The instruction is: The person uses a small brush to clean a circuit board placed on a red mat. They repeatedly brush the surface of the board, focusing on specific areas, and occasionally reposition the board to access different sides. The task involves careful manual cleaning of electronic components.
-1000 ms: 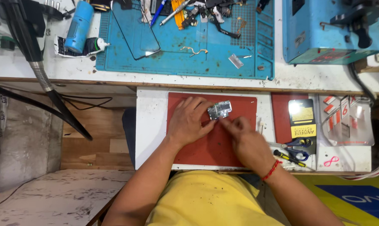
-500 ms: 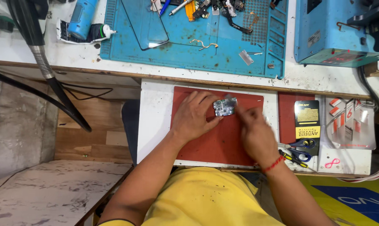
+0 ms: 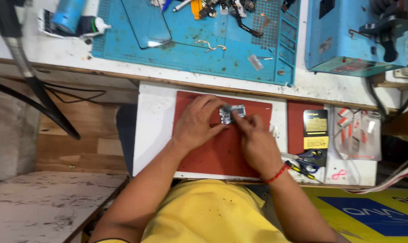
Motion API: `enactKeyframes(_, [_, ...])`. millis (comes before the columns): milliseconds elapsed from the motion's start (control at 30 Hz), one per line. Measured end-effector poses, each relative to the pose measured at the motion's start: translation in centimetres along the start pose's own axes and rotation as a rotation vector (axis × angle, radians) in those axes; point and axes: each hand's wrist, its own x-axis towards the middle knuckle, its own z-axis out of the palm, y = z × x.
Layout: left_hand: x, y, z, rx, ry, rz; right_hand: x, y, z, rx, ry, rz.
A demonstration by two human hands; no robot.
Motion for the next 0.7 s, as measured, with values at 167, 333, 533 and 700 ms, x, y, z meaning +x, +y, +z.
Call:
enactKeyframes(167, [0.5, 0.1, 0.1, 0.003, 0.034, 0.051, -1.3, -0.3, 0.1, 0.012, 0.099, -0.017])
enactKeyframes(333, [0.5, 0.0, -0.1, 0.085, -0.015, 0.066, -1.6, -0.5, 0.5, 0.025, 0.039, 0.013])
enactKeyframes(533, [0.1, 0.4, 0.1, 0.148, -0.002, 0.081, -2.5, 0.9, 0.3, 0.102, 0.070, -0.065])
enactKeyframes(700, [-0.1, 1.0, 0.2, 0.141, 0.010, 0.031, -2.0, 1.0, -0.5, 0.048, 0.068, 0.047])
